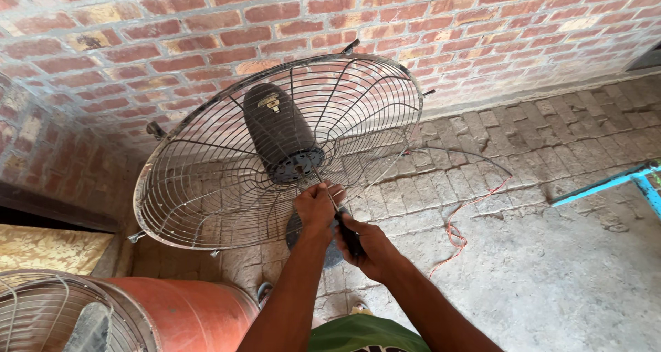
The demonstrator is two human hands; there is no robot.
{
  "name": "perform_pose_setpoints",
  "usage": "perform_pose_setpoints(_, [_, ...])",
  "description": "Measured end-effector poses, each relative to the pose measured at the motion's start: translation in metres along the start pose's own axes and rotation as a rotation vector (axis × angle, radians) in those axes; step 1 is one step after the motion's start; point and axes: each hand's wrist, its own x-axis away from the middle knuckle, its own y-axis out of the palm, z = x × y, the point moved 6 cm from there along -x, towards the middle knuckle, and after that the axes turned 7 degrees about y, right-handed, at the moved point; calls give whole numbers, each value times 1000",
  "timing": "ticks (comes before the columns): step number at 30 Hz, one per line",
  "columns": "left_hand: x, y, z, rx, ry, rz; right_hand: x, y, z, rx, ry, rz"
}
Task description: The person uses a screwdriver to tighten the central hub of a standing fan. They repeatedly adjust the screw on the fan's motor housing while holding the fan cage steady with their other hand.
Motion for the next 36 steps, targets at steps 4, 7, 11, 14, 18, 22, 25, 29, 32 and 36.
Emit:
perform_pose_setpoints(4, [15, 1, 15, -74, 31, 56, -11, -1, -3, -211, -35, -27])
perform_pose_setpoints(7, [35, -4, 30, -232, 7, 137, -8, 1, -5, -155, -36, 4])
perform_pose_setpoints(11, [37, -2, 35, -131, -10, 128, 3, 12, -5, -51, 2, 68])
perform_pose_setpoints(14, [35, -1, 27, -105, -45, 116, 9, 13, -5, -47, 94, 42])
perform_pose_setpoints(18, [29, 2, 19, -108, -26, 78, 5, 7, -1, -19, 155, -50])
perform_pose_setpoints(22, [19, 3, 9, -35, -5, 38, -1, -3, -1, -12, 74, -51])
perform_pose_setpoints(25, [11, 2, -1, 0, -6, 24, -4, -7, -1, -47, 28, -68])
perform_pose_setpoints(29, [-8, -4, -9, 18, 24, 45, -9, -7, -8, -58, 19, -9])
perform_pose_setpoints(32, [-25, -10, -9, 39, 49, 38, -8, -4, -9, -20, 9, -11])
perform_pose_setpoints(36, [-32, -17, -3, 70, -83, 137, -3, -3, -12, 33, -40, 105])
